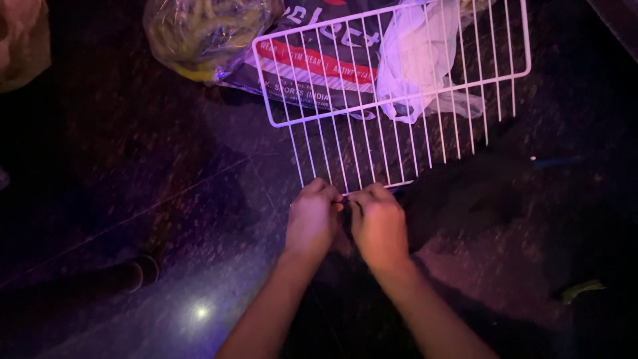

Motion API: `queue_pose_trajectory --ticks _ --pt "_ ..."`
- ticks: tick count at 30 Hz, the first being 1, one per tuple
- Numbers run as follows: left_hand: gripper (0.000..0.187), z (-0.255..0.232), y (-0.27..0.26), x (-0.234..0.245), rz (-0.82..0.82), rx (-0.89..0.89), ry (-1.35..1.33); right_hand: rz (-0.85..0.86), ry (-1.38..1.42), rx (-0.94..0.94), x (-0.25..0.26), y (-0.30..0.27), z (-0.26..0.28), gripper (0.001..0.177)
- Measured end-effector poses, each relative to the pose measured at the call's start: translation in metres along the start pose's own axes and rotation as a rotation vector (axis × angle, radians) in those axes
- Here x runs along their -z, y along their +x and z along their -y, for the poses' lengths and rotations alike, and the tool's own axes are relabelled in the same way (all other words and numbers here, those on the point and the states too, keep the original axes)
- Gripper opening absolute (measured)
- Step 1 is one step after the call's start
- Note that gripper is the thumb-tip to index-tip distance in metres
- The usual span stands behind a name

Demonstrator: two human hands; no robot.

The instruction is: The person assembles a white wire dish rack by inserting blue plastic rods into the frame. They use a black cloth to grip the rods while pushing them into place and wiping the rack components.

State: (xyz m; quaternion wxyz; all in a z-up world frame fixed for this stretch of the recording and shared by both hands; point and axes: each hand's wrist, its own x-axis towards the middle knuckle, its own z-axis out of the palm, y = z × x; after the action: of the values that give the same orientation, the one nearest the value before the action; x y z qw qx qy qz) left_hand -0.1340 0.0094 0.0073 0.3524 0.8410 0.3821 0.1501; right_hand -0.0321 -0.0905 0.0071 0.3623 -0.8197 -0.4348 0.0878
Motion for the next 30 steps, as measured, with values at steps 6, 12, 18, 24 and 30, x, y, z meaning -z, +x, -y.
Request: queue_pose_trajectory --ticks 6,12,18,24,30 --pt "0.011 -0.001 0.001 0.000 -0.006 0.062 -0.025 -0.139 -0.038 -0.027 0.015 0.012 -0.024 0.011" --pt "0.016 0.006 0.001 0.000 -0.055 -0.044 0.037 -0.224 -0.202 -0.135 0.041 0.016 -0.048 0.010" --pt "0.023 0.005 -0.001 0.000 -0.080 -0.114 0.056 -0.113 -0.014 -0.018 -0.009 0.007 -0.011 0.008" --pt "0.036 0.000 -0.002 0.001 -0.054 0.023 -0.027 -0.114 0.006 0.005 0.022 0.012 -0.022 0.027" --pt "0.036 0.000 -0.001 0.002 -0.084 -0.011 -0.035 -0.155 -0.184 -0.027 0.061 0.026 -0.051 0.022"
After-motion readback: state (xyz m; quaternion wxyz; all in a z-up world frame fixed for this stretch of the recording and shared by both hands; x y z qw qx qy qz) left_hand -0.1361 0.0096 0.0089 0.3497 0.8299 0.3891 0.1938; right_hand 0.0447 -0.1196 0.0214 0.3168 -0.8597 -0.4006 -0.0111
